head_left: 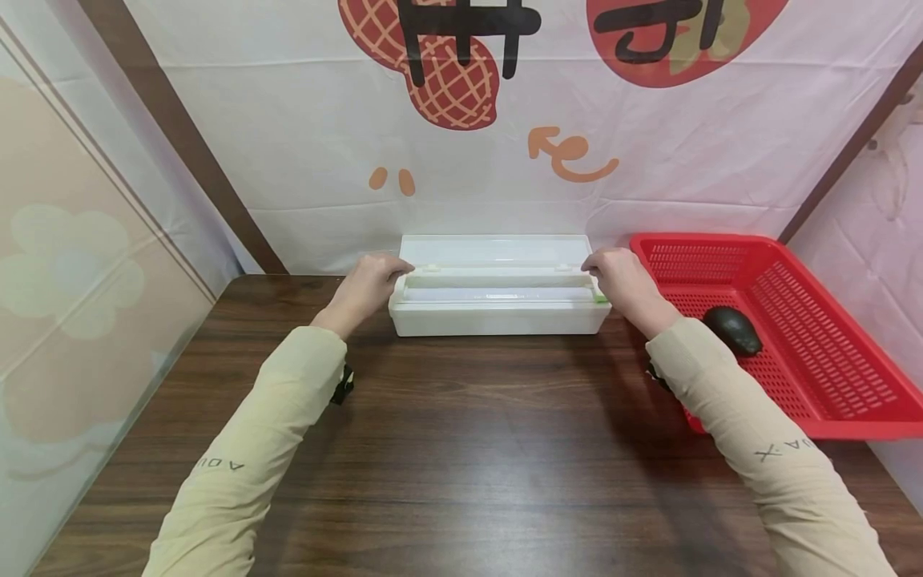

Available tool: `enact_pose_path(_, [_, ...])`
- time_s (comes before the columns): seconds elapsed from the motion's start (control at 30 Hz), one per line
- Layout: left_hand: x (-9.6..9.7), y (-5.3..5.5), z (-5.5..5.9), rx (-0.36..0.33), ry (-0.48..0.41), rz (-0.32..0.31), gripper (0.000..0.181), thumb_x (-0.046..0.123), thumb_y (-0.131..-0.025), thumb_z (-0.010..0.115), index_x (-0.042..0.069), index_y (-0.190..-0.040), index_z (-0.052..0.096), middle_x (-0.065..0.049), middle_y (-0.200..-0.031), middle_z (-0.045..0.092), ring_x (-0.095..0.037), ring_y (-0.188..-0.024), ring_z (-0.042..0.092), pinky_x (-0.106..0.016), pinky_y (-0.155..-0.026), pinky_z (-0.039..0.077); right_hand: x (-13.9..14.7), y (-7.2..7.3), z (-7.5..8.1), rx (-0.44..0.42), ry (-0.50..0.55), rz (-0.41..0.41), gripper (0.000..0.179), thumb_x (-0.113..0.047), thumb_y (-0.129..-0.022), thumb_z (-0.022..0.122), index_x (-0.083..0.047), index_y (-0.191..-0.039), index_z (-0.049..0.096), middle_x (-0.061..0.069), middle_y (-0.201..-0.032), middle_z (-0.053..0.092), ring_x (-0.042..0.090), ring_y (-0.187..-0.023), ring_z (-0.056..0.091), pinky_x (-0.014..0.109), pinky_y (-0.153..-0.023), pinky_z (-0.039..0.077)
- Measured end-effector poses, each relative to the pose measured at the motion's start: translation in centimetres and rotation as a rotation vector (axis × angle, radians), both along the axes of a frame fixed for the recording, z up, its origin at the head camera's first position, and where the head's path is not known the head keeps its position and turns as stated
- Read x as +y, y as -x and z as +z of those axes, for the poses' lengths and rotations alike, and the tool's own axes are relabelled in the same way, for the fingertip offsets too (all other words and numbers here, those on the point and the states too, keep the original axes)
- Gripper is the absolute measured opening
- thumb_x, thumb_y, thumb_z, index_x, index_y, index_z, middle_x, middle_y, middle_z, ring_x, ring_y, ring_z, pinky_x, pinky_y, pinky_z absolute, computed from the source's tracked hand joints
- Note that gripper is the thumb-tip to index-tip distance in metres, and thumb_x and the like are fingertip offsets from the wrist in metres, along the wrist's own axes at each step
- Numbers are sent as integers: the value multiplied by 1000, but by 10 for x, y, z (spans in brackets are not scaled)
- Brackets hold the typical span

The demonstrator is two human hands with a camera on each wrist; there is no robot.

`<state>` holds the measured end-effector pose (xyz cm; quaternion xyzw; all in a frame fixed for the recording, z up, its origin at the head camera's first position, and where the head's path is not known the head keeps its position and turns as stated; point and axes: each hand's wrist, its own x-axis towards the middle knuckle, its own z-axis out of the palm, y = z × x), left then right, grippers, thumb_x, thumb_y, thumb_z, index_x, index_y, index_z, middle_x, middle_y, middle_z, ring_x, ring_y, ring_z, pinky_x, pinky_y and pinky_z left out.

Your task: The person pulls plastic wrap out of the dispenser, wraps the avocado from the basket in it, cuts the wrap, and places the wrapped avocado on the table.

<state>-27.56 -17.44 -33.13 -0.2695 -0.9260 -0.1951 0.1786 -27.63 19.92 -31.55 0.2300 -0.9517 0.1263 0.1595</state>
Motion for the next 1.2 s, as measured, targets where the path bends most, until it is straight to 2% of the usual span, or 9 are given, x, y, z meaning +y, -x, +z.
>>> enact_pose_path(0.73, [0, -2, 9, -44, 1, 22, 19, -3, -87, 55, -2, -99, 68, -18, -100, 66, -31, -96, 61, -40, -85, 48, 2, 0, 5, 0, 16, 14, 21, 11, -82, 50, 5, -90, 69, 21, -91, 66, 34, -86, 61, 44, -80, 48])
enact_pose_path(1.2, [-1, -3, 12, -9, -11, 12, 18, -3, -87, 56, -1, -98, 69, -17, -97, 67, -31, -94, 62, -39, -84, 49, 3, 0, 8, 29, 29, 38, 22, 11, -82, 49, 6, -90, 69, 21, -90, 66, 35, -86, 60, 45, -80, 48])
